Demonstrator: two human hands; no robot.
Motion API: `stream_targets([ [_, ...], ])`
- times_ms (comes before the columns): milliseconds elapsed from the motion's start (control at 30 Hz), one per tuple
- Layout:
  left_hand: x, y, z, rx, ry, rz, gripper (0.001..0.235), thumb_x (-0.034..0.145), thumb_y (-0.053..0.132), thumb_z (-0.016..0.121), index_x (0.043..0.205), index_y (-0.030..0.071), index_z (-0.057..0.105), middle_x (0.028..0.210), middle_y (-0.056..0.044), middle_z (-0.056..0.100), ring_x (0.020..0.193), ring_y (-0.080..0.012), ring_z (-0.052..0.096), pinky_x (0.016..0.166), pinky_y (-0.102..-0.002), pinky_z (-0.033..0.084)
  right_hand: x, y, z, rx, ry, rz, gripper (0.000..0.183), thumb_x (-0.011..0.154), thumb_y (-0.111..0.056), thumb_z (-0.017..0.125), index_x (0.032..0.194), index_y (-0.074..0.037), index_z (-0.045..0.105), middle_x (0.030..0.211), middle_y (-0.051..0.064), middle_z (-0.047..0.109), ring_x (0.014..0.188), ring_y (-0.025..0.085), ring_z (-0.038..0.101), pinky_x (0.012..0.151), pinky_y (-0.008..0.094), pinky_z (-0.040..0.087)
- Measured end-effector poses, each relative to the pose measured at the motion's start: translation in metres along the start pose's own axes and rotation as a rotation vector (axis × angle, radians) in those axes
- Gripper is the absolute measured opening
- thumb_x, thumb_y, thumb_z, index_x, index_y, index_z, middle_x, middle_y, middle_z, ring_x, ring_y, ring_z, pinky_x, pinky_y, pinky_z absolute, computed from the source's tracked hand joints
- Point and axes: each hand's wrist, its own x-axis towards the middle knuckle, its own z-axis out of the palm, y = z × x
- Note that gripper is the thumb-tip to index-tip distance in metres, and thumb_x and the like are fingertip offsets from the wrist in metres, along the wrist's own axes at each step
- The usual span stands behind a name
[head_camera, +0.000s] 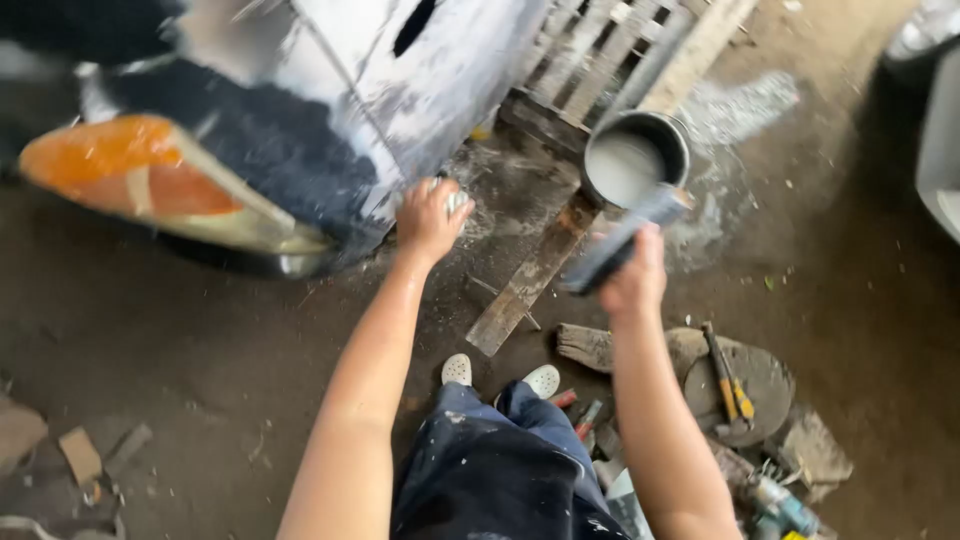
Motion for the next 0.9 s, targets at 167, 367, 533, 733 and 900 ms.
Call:
stream_targets([
  [167, -0.136, -0.079, 0.057, -0.083, -0.106, -0.610, 0.047, 0.086, 0.053, 0.073, 0.116, 0.017, 0.072, 0.119, -0.014, 0.070, 0.113, -0.0371, 0.064, 0.094, -0.048, 0.049, 0.031, -0.073, -0.103, -0.046, 0.075, -0.017, 0.057, 0.100, -0.047, 0.060, 0.142, -0.010, 0.049, 0.124, 0.013, 0.066, 0.108, 0.034, 0.066, 0.101, 0.052, 0.052],
  [367, -0.260, -0.094, 0.093, -0.233, 0.023, -1.235, 0.057, 0.085, 0.059, 0.070, 0.112, 0.009, 0.072, 0.113, -0.018, 0.074, 0.107, -0.0364, 0.070, 0.092, -0.046, 0.054, 0.052, -0.147, -0.149, 0.032, 0.061, -0.002, 0.055, 0.102, -0.040, 0.059, 0.141, -0.003, 0.050, 0.123, 0.013, 0.066, 0.111, 0.035, 0.065, 0.100, 0.056, 0.052],
  [533, -0.271, -0.096, 0.134, -0.178, 0.037, -1.297, 0.062, 0.083, 0.060, 0.077, 0.106, 0.002, 0.076, 0.107, -0.022, 0.075, 0.104, -0.0345, 0.071, 0.090, -0.043, 0.054, 0.092, -0.181, -0.175, 0.067, 0.085, -0.072, 0.045, 0.101, -0.024, 0.063, 0.139, -0.002, 0.052, 0.122, 0.015, 0.067, 0.116, 0.037, 0.067, 0.105, 0.058, 0.049],
  [733, -0.160, -0.039, 0.172, -0.750, 0.108, -1.246, 0.050, 0.078, 0.044, 0.087, 0.097, -0.001, 0.078, 0.095, -0.016, 0.078, 0.078, -0.0230, 0.073, 0.071, -0.040, 0.057, 0.124, -0.213, -0.166, 0.037, -0.056, -0.138, 0.037, 0.104, -0.025, 0.066, 0.134, -0.007, 0.056, 0.117, 0.011, 0.068, 0.109, 0.035, 0.067, 0.099, 0.055, 0.055],
  [900, -0.066, 0.038, 0.199, -1.442, -0.006, -1.181, 0.030, 0.080, 0.021, 0.083, 0.106, 0.011, 0.071, 0.090, -0.004, 0.074, 0.075, -0.0197, 0.072, 0.065, -0.037, 0.058, 0.187, -0.217, -0.163, -0.208, -0.074, -0.034, 0.053, 0.102, -0.039, 0.062, 0.140, -0.002, 0.054, 0.127, 0.014, 0.066, 0.112, 0.032, 0.066, 0.094, 0.050, 0.057],
])
